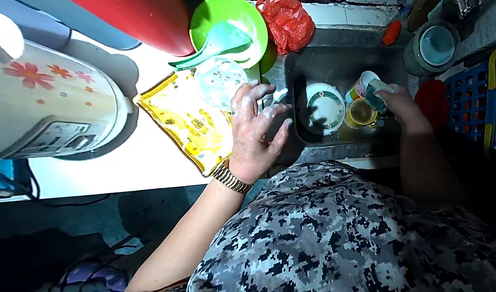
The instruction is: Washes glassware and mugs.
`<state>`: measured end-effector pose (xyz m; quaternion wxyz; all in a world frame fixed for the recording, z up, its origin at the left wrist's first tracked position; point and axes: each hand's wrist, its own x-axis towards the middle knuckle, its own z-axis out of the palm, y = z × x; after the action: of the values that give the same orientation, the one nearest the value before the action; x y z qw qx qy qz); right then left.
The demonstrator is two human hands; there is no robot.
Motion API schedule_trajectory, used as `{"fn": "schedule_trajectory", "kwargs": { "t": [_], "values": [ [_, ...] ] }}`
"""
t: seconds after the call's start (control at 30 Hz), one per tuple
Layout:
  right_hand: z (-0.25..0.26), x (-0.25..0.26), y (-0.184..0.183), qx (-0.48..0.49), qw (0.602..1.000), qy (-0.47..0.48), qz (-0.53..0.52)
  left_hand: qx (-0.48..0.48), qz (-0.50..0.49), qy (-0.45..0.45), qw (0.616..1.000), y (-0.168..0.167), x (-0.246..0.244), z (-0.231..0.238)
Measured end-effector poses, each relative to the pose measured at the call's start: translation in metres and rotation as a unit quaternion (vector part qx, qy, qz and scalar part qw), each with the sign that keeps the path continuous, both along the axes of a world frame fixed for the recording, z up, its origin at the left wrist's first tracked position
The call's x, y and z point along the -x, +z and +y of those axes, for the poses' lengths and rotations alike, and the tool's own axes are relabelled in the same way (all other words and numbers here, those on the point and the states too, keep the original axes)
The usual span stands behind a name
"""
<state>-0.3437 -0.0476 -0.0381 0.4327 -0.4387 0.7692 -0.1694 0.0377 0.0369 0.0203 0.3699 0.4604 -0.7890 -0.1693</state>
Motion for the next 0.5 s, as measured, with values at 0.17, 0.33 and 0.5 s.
{"fn": "schedule_trajectory", "kwargs": {
  "t": [0.17, 0.33, 0.5],
  "values": [
    [0.015, -0.003, -0.008, -0.013, 0.988, 0.083, 0.132, -0.009, -0.001, -0.007, 1.0, 0.004, 0.003, -0.002],
    [0.026, -0.012, 0.007, 0.007, 0.977, 0.082, 0.196, -0.017, 0.012, -0.053, 0.998, 0.002, 0.02, -0.013],
    [0.031, -0.011, -0.008, -0.009, 0.976, 0.102, 0.194, -0.118, 0.063, -0.096, 0.986, -0.02, 0.047, -0.028]
  ]
}}
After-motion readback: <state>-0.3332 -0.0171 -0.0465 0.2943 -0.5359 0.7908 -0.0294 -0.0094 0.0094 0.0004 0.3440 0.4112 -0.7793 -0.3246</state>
